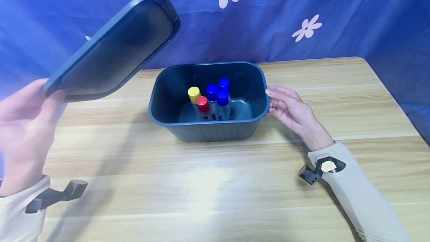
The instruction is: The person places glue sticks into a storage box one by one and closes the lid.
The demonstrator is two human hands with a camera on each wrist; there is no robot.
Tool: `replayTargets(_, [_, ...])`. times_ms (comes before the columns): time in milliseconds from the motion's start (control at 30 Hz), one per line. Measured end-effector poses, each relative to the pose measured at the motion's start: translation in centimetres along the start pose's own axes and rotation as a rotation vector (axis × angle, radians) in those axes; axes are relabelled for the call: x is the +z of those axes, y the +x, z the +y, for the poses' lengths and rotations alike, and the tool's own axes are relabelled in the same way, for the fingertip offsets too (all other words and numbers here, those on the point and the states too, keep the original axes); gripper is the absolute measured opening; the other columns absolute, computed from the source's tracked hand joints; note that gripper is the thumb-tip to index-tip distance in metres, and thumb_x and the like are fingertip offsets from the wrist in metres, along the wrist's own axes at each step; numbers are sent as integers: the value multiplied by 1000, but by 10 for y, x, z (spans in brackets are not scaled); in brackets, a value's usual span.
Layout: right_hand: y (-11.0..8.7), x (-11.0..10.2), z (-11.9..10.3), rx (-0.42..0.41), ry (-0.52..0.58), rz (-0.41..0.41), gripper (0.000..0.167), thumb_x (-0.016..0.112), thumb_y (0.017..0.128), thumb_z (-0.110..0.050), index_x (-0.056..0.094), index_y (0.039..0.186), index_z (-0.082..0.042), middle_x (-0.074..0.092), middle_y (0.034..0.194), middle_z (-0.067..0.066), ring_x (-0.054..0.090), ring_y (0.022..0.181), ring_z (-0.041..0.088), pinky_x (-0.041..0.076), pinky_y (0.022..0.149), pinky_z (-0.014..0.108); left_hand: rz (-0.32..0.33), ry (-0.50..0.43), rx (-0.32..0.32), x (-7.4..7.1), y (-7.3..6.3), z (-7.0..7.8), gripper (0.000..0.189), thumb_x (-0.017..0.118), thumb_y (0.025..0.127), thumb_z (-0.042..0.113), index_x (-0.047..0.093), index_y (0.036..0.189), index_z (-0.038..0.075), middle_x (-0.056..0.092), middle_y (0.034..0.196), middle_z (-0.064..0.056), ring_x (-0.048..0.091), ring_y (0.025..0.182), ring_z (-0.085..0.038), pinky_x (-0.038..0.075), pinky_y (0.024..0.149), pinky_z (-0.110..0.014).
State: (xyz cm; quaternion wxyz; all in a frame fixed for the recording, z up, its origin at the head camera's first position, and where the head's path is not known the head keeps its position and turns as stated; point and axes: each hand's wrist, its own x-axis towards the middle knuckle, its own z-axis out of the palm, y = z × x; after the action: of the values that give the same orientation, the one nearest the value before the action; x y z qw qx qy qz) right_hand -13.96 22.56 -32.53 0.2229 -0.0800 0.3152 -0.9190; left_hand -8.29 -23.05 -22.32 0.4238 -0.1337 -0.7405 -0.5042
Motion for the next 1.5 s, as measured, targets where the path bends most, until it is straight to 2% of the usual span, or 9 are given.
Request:
replayTargets(200, [1, 0, 0, 7, 2, -3, 20, 43, 100, 4, 63, 99, 7, 68, 84, 16, 67, 71, 20, 56, 62, 26, -3, -38, 58, 9, 2, 1, 13, 72, 77, -8, 71, 88, -15, 69, 69, -3, 50, 51, -1, 37, 50, -6])
replayTargets(433, [0, 2, -1, 8, -13, 8, 19, 44, 100, 3, 63, 100, 7, 69, 84, 16, 67, 72, 20, 57, 63, 27, -18, -106, 168, 24, 3, 3, 11, 72, 76, -10, 71, 85, -15, 70, 82, -24, 67, 70, -11, 49, 66, -12])
replayTargets(567, [-1, 1, -1, 7, -19, 12, 20, 44, 100, 4, 64, 100, 7, 69, 85, 16, 68, 73, 20, 57, 64, 27, -21, -40, 245, 32, 0, 6, 8, 72, 78, -4, 74, 84, -10, 71, 79, -22, 57, 58, -3, 31, 54, -7])
replayTargets(700, [-2, 0, -1, 7, -15, 20, 20, 44, 100, 4, 64, 100, 7, 69, 85, 16, 67, 73, 20, 57, 63, 27, -8, 91, 304, 37, -3, 7, 6, 75, 78, 3, 77, 83, -1, 72, 74, -16, 28, 46, 4, 6, 50, -14])
replayTargets(833, [-2, -1, -2, 11, -16, 26, 19, 45, 99, 4, 64, 101, 8, 68, 86, 16, 67, 73, 20, 57, 62, 26, 1, 150, 361, 42, -5, 8, 5, 76, 79, 8, 79, 82, 6, 71, 70, -13, 20, 46, 1, 3, 50, -19])
replayTargets(1033, [-2, 6, -8, -5, -127, 70, 18, 48, 97, 7, 66, 100, 7, 69, 86, 14, 68, 73, 19, 58, 64, 25, -27, 107, 424, 51, -9, 10, 8, 72, 84, 11, 78, 85, 6, 73, 78, -13, 71, 69, -17, 41, 66, -5])
replayTargets(1133, [-2, 13, -14, -77, -283, 95, 17, 51, 95, 10, 67, 98, 7, 70, 86, 14, 69, 71, 19, 58, 65, 26, -40, 83, 487, 59, -11, 10, 10, 69, 86, 10, 78, 88, 7, 73, 80, -13, 72, 78, -27, 52, 81, -15])
replayTargets(1300, [4, 31, -29, -237, -574, 196, 9, 60, 91, 7, 69, 93, 6, 70, 81, 12, 67, 66, 18, 59, 62, 29, -99, 18, 625, 75, -15, 12, 15, 64, 88, 2, 77, 94, 6, 74, 85, -12, 71, 80, -31, 56, 83, -36])
replayTargets(1500, [13, 50, -56, -175, -565, 269, 11, 67, 90, -4, 71, 92, 6, 69, 75, 13, 66, 59, 19, 59, 60, 33, -179, -93, 754, 92, -16, 18, 17, 61, 88, -6, 75, 94, 0, 73, 86, -16, 71, 78, -33, 57, 81, -41])
